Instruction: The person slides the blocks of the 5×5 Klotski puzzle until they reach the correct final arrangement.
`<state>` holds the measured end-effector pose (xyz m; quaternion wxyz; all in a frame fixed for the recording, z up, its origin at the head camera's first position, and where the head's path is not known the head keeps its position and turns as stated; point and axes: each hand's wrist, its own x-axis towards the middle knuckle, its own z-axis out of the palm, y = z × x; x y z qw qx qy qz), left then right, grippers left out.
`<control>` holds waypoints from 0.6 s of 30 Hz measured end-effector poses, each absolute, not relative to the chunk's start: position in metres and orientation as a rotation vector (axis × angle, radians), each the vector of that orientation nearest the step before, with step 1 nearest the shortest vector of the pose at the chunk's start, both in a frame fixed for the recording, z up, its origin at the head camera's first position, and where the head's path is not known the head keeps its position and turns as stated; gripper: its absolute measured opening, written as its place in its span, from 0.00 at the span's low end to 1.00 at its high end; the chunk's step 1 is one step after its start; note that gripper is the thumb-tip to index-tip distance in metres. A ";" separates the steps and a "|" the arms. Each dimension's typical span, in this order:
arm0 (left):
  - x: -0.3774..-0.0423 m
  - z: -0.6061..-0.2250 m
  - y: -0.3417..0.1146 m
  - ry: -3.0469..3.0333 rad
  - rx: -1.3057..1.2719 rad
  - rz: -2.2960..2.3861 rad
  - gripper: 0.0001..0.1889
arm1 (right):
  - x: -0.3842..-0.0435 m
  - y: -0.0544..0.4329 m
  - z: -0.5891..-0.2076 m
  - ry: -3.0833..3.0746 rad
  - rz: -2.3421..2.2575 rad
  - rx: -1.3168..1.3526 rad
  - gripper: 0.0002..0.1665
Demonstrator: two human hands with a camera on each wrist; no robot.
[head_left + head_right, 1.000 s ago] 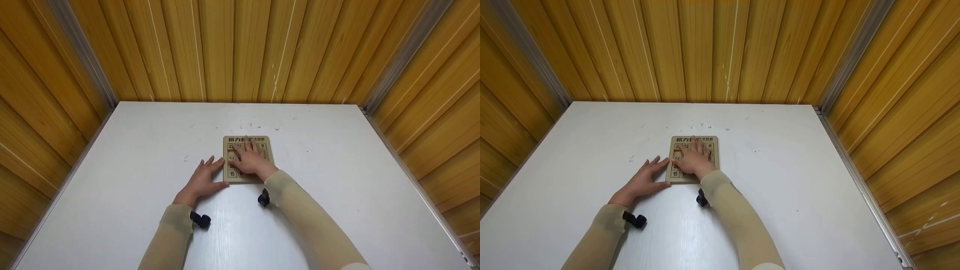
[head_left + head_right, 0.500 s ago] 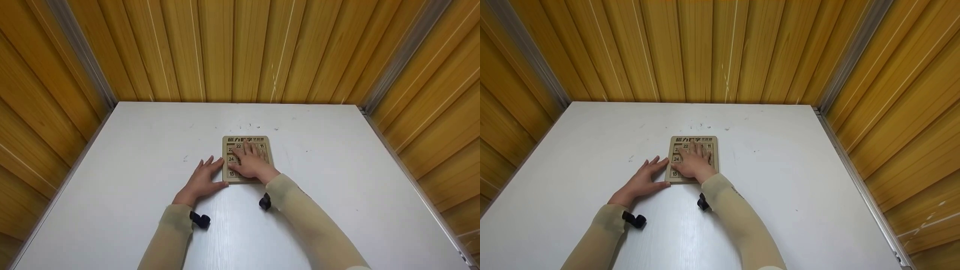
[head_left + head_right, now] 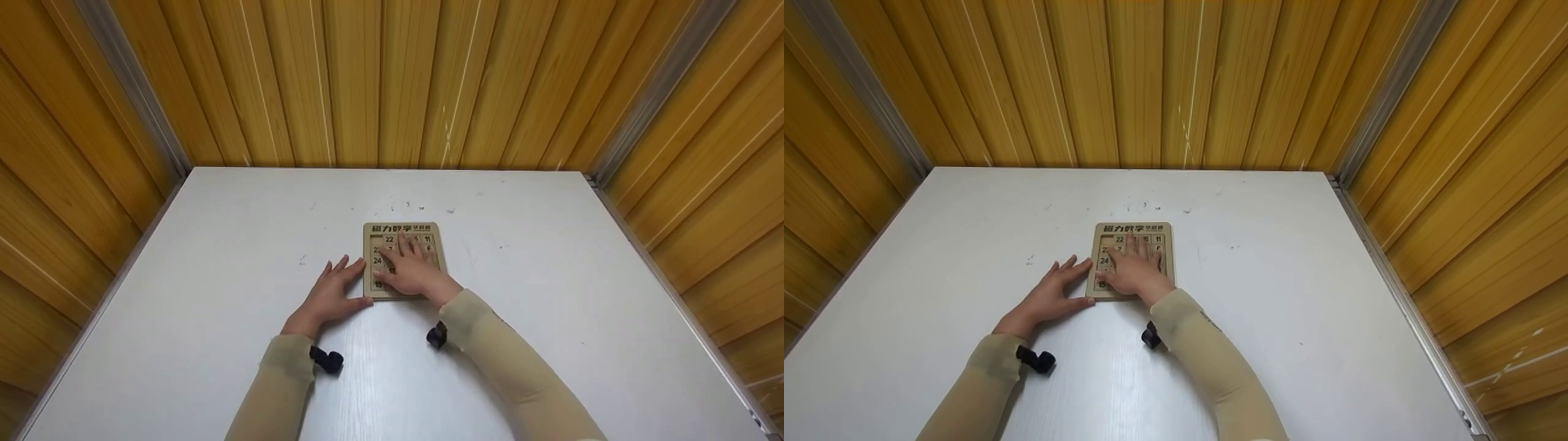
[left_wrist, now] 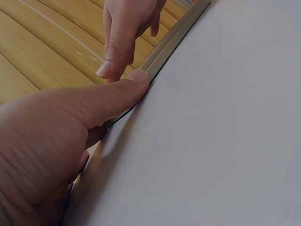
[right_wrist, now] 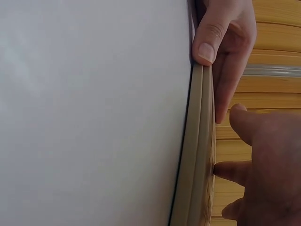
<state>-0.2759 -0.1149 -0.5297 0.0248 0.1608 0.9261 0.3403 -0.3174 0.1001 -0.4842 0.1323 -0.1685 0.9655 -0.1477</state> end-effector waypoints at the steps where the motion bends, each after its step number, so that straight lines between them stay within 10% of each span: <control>1: -0.276 -0.530 -0.115 2.862 0.493 1.055 0.46 | -0.318 0.101 -0.484 2.808 -0.441 -0.481 0.45; 18: -0.275 -0.531 -0.116 2.859 0.522 1.076 0.46 | -0.329 0.103 -0.487 2.852 -0.458 -0.330 0.47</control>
